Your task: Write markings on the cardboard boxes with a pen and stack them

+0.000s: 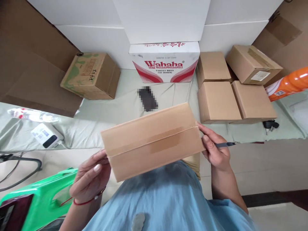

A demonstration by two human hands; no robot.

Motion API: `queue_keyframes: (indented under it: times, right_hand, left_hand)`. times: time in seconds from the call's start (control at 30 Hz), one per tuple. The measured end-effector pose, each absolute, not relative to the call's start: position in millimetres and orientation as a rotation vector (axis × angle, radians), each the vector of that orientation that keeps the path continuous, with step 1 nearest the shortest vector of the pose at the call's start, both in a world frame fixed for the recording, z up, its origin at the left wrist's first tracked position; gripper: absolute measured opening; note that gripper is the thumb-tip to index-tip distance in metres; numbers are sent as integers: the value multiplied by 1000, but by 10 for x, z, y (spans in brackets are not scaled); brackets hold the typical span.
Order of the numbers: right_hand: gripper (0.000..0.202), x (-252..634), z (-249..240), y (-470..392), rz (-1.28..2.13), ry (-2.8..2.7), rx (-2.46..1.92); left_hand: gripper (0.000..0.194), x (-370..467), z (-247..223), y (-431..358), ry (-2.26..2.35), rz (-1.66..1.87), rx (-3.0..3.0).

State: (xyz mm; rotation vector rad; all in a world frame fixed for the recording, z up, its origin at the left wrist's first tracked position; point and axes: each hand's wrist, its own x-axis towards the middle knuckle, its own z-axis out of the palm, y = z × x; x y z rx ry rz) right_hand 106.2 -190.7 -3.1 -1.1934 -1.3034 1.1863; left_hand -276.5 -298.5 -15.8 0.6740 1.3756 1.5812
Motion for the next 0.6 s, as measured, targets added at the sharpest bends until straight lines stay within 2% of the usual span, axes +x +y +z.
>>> queue_keyframes:
  times: [0.1, 0.3, 0.47, 0.53, 0.6]
  right_hand:
    - [43, 1098, -74, -1863, 1118, -1198, -1198]
    - [40, 1047, -150, -1946, 1243, -1126, -1315]
    - [43, 1083, -98, -1980, 1386, -1234, -1300]
    - [44, 1103, -62, -1940, 1400, -1285, -1248]
    - [47, 1109, -34, -1890, 1394, -1336, -1204]
  left_hand:
    - [37, -2687, -175, -2881, 1317, 1456, 833]
    - [51, -2705, -137, -2750, 1248, 1384, 897]
    - [105, -2848, -162, -2851, 1327, 1268, 1051]
    - [104, -2862, -186, -2851, 1451, 1266, 1021]
    - [88, -2842, -186, -2818, 1535, 1311, 833]
